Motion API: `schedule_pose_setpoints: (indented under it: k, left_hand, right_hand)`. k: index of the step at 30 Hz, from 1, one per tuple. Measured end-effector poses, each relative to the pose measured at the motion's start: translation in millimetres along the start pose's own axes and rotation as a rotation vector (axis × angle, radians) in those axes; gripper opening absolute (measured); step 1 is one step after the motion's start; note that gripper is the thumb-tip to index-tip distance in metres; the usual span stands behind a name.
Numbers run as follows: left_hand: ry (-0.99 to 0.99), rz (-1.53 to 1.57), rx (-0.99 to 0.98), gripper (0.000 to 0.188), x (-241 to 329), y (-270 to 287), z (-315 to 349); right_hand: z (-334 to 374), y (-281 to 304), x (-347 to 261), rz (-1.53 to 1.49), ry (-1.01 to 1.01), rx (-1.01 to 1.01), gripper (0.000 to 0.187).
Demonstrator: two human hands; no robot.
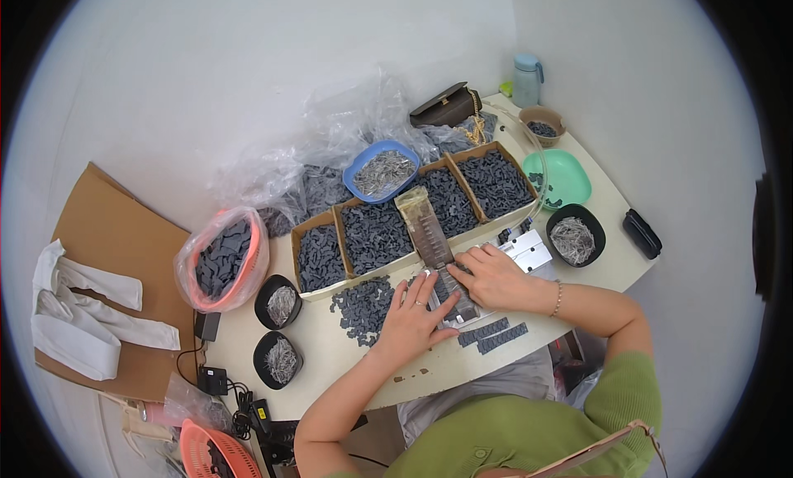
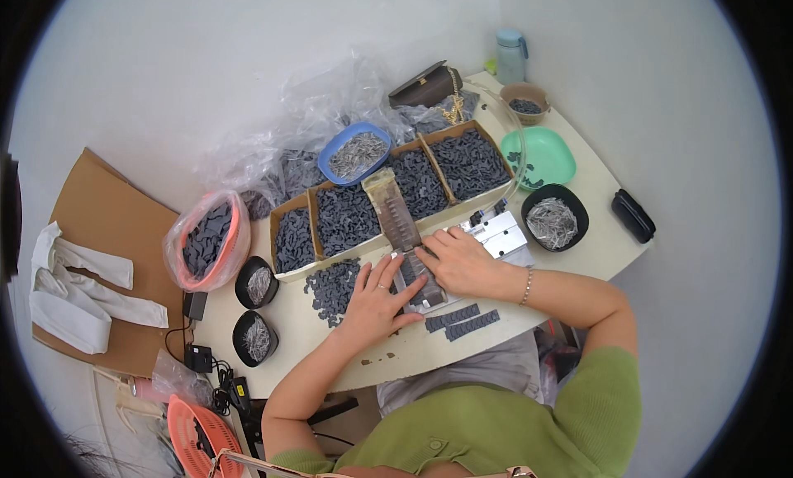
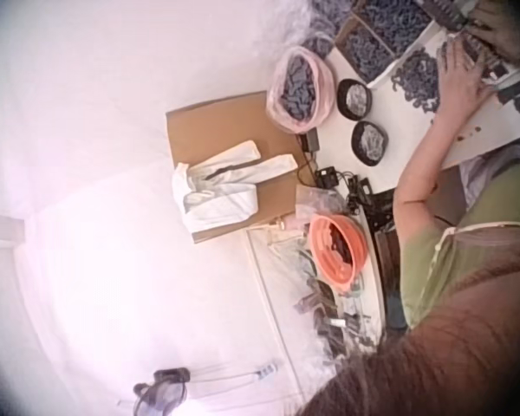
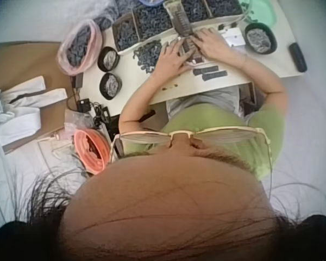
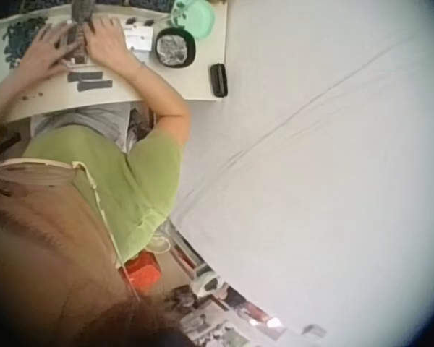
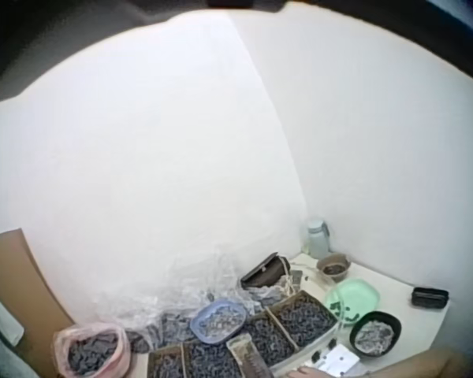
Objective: The person assembles small grey components into metal housings and places finished units into trays.
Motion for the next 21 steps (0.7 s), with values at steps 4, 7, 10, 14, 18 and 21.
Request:
schedule_pose_setpoints:
  k: [4, 7, 10, 14, 18, 21]
  left_hand:
    - [-0.04, 0.025, -0.023, 0.059, -7, 1, -2]
    - [-0.028, 0.078, 0.0, 0.057, -5, 3, -1]
    - [0.058, 0.193, 0.052, 0.056, -7, 1, 4]
    - [0.1, 0.233, 0.138, 0.056, -9, -5, 9]
    - [0.084, 0.249, 0.137, 0.056, -4, -8, 5]
    - [0.077, 0.252, 0.128, 0.056, 1, -12, 3]
  right_hand:
    - [0, 1, -5, 0.013, -0.015, -0.034, 0.048]
    - [5, 5, -7, 0.0, -0.013, -0.04, 0.05]
    - [11, 13, -10, -0.039, -0.015, -0.043, 0.05]
    - [18, 16, -12, -0.075, -0.005, -0.032, 0.048]
    - [20, 22, -13, -0.095, -0.029, 0.005, 0.046]
    - [23, 24, -11, -0.118, -0.034, 0.01, 0.045]
Point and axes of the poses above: each hand's wrist, its own z-axis away from the middle knuckle, its own y-axis out of the back of the hand, x = y × z, the point moved 3 cm from there along -z, towards the middle knuckle, and after that the axes turned 2 degrees about x, right-handed, at the moved point
